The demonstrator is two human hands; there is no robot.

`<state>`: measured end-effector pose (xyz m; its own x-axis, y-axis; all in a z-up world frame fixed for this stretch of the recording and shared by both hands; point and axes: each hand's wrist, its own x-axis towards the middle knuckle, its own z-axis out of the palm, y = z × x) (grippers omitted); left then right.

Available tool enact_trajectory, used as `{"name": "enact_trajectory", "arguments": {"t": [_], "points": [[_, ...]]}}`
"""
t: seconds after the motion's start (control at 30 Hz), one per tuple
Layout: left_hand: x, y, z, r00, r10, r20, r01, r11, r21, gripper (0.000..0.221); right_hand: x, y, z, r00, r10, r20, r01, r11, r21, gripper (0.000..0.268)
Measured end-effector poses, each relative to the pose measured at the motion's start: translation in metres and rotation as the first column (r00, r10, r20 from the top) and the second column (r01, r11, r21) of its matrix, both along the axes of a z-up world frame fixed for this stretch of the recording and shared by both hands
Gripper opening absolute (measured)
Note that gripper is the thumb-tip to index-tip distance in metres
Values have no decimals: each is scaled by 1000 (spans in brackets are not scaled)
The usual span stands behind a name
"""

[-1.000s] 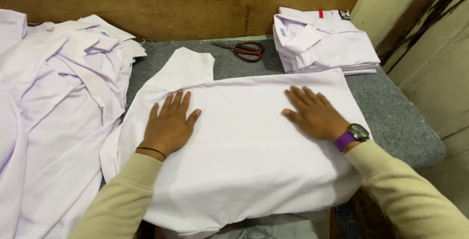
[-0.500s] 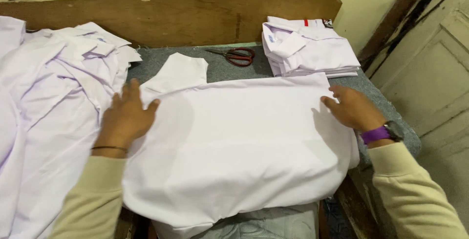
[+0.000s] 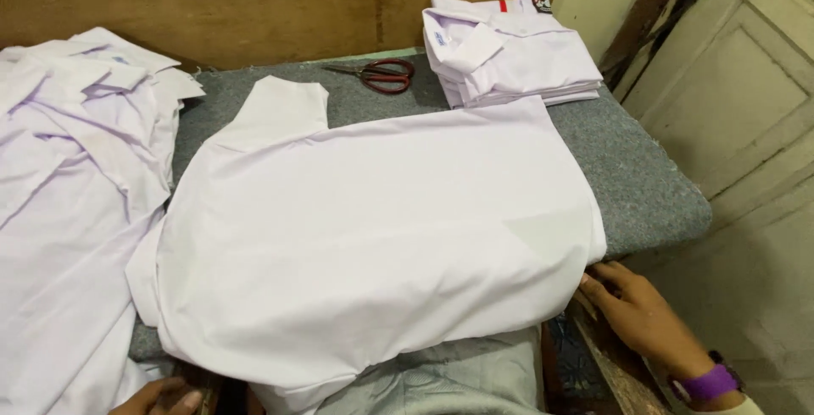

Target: Trimming loose threads from a white school uniform shirt using scissors and then folding it neatly on a work surface.

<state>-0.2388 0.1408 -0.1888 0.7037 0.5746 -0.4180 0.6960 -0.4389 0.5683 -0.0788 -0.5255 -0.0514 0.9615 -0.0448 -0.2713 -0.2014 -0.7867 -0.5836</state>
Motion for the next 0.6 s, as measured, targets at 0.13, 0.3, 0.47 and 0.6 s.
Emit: {"name": "enact_trajectory", "arguments": {"t": [0.13,0.3,0.47,0.6], "points": [[15,-94,123,944,-53,-325,157,941,301,42,0,4,-22,983,-161,87,128,945,300,28],[25,-136,158,983,-102,-152,119,987,104,66,-15,-2,-11,925,-378,43,333,859,388,35],[33,-165,178,748,651,133,-305,514,-802,55,-19,-57,-55,839,-409,358,129,790,600,22],[29,-157,174,911,412,-23,-280,576,-768,68,-20,-45,-31,788,-313,530,154,934,324,28]]}}
